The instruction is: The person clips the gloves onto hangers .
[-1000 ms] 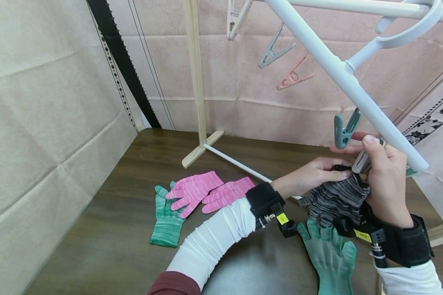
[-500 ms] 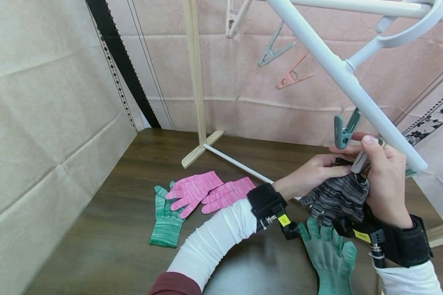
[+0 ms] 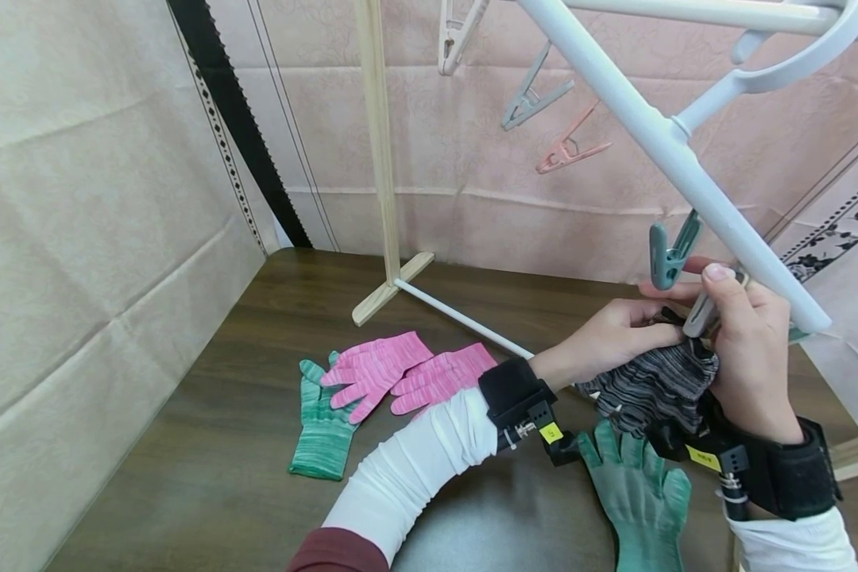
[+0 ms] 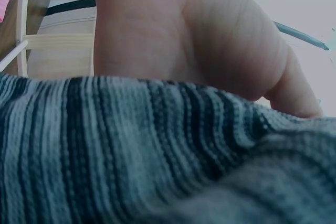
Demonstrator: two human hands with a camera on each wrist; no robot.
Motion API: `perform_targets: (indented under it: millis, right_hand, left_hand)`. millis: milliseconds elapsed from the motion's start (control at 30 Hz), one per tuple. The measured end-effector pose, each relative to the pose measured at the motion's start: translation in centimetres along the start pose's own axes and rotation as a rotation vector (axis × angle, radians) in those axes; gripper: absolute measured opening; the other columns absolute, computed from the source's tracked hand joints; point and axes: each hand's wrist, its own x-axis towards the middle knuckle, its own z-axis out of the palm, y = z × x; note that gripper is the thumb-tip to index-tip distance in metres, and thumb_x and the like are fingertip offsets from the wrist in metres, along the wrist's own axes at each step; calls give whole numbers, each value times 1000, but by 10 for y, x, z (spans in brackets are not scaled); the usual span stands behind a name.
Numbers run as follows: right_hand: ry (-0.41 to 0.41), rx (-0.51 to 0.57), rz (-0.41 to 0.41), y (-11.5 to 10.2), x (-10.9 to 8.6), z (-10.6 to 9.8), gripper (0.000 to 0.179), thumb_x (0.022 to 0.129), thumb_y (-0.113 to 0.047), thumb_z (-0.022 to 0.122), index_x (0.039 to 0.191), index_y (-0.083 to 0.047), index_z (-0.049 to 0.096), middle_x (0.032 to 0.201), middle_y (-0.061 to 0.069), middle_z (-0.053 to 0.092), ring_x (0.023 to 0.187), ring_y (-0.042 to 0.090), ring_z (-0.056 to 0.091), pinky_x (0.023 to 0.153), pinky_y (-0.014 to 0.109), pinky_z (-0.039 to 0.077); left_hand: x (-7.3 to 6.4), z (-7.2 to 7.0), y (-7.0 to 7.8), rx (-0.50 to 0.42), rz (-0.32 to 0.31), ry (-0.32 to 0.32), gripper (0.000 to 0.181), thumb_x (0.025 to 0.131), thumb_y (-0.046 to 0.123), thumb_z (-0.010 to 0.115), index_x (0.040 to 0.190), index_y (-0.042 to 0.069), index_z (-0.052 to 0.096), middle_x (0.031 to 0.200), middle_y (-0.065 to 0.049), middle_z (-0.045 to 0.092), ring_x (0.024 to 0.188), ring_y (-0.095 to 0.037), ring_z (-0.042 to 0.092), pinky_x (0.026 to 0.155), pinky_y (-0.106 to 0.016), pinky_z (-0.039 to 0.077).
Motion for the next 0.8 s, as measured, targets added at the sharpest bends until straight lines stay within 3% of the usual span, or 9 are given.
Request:
perform_targets:
  millis: [100, 200, 300, 467, 700, 800]
  right_hand:
    - [1, -6, -5, 0, 0, 0, 34, 92, -13, 43, 80, 8, 67, 73, 1, 69, 105, 16, 46, 80, 23, 26]
    - [-5, -1, -14, 0, 0, -1, 34, 93, -12, 43, 79, 9, 67, 72, 2, 70, 105, 16, 45, 82, 24, 24]
    - [-14, 13, -19, 0, 1, -1, 35, 93, -11, 42, 80, 10, 66, 73, 2, 70, 106, 17, 44, 88, 26, 21]
    - [18, 0, -17, 1, 0, 1, 33, 92, -11, 43, 80, 9, 66, 74, 2, 69, 105, 17, 44, 86, 28, 20]
    - [97, -42, -4, 1, -2, 4, 32, 90, -13, 46, 80, 11, 65, 82, 2, 68, 105, 18, 41, 83, 30, 19]
    - [99, -31, -13, 1, -1, 5, 31, 90, -12, 47, 78, 11, 65, 77, 2, 68, 105, 18, 42, 83, 29, 20]
  left_hand:
    - [0, 0, 0, 78, 10, 5, 13, 90, 8, 47, 96, -2, 53, 70, 1, 41, 64, -3, 42, 61, -13, 36]
    - [0, 0, 0, 69, 10, -2, 17, 90, 9, 47, 100, -3, 55, 75, -2, 48, 67, -1, 45, 64, -12, 37]
    - [-1, -1, 0, 15, 2, -10, 23, 91, 8, 45, 109, -4, 54, 93, -11, 57, 77, 3, 47, 74, -11, 40]
    - [-3, -1, 2, -132, -14, 3, 28, 92, 7, 42, 116, -7, 49, 117, -21, 51, 87, 7, 48, 84, -14, 40]
    - [-3, 3, 3, -270, -30, 29, 27, 92, 5, 41, 113, -11, 47, 110, -28, 50, 77, 0, 54, 73, -15, 44]
    - [-2, 4, 3, -300, -39, 36, 27, 92, 5, 41, 112, -12, 47, 101, -24, 53, 75, -2, 54, 69, -15, 44]
